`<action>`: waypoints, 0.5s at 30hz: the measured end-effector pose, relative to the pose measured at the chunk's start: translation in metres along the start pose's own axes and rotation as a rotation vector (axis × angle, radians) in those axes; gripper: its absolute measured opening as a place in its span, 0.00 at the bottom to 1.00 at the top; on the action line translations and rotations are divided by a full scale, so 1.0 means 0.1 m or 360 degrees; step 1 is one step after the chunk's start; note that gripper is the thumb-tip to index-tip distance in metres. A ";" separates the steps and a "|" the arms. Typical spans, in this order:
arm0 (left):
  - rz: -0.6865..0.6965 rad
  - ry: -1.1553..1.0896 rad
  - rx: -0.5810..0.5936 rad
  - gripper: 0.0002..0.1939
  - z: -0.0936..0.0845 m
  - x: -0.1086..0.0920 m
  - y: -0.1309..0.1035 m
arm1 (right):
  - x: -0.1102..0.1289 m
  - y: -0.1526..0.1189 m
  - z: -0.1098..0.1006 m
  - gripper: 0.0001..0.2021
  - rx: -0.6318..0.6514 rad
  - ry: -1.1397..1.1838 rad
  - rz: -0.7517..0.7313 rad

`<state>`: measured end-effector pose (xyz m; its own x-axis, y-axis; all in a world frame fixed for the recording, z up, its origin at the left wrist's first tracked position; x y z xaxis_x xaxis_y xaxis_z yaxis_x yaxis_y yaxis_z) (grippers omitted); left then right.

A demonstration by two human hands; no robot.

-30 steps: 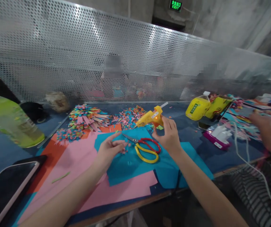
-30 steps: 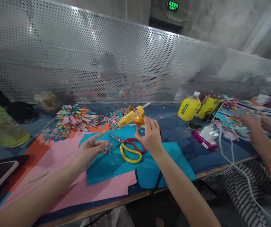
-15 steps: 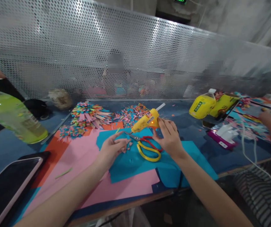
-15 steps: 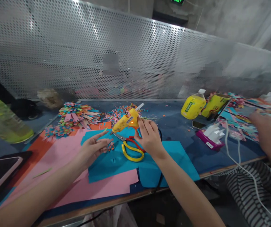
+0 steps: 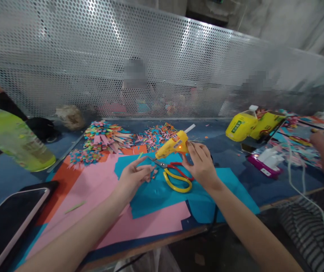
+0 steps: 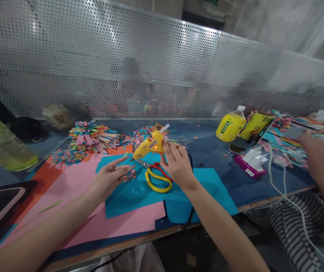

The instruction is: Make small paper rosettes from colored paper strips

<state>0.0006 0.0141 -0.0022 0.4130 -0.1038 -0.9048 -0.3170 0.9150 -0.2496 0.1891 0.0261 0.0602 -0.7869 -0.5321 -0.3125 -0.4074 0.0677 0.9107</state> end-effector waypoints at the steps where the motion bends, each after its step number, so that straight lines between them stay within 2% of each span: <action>1: 0.0006 0.0002 -0.0002 0.39 0.00 0.00 0.00 | 0.00 0.00 0.00 0.28 -0.0014 -0.0003 -0.0008; 15: 0.0019 0.0053 -0.0029 0.37 -0.01 0.00 0.00 | -0.07 0.00 -0.02 0.28 -0.0043 0.0027 0.0078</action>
<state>-0.0005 0.0140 -0.0027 0.3802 -0.1060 -0.9188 -0.3375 0.9090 -0.2445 0.1954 0.0280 0.0625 -0.7978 -0.5427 -0.2627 -0.3557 0.0717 0.9319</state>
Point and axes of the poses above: each hand's wrist, its own y-axis towards the middle knuckle, its own z-axis out of the palm, x = y × z, the point moved 6 cm from there along y, towards the middle knuckle, and after that the axes turned 15 degrees about -x, right-handed, at the moved point
